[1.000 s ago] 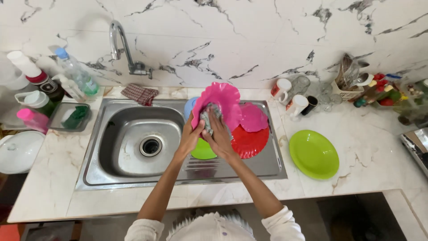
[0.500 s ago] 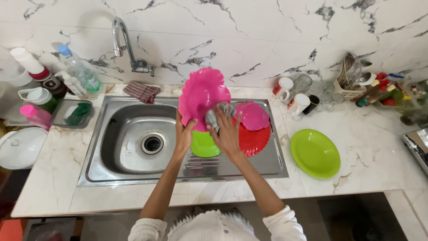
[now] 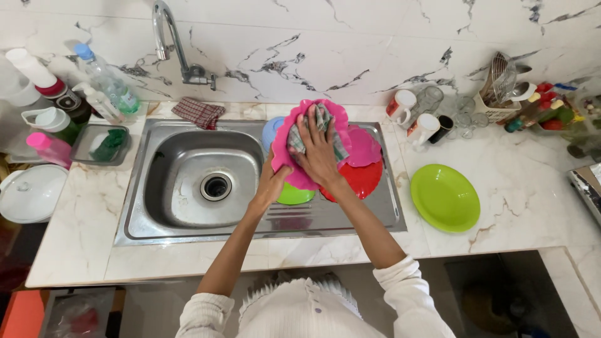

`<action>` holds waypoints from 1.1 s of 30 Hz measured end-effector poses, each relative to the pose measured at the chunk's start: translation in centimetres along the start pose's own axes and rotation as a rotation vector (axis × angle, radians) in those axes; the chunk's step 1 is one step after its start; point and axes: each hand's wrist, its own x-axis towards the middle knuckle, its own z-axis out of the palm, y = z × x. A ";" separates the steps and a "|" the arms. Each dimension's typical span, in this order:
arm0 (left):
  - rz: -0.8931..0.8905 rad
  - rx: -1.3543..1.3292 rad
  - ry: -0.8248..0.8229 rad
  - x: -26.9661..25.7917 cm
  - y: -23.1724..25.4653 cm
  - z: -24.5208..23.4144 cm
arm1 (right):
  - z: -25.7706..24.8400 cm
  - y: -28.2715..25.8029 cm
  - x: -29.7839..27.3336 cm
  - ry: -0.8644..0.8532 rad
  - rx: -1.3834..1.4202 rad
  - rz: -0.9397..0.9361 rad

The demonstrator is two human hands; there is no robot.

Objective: Wiping kitchen walls and surfaces with a cloth and cleaning dishes.

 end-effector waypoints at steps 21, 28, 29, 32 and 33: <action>-0.083 -0.088 -0.103 -0.5 1.5 0.5 | -1.2 1.6 0.4 0.048 0.069 -0.148; 0.104 -0.218 -0.005 -0.2 1.0 1.5 | -1.4 0.0 -1.4 0.085 -0.319 0.148; 0.175 -0.190 0.021 0.2 0.7 1.7 | -1.3 -1.2 -1.7 0.132 -0.202 0.195; -0.004 -0.296 -0.002 0.6 -4.0 2.0 | 0.0 -2.8 -3.8 0.053 -0.064 0.200; -0.004 -0.297 -0.007 0.8 -4.0 1.4 | -0.9 -3.4 -4.1 0.055 -0.067 0.204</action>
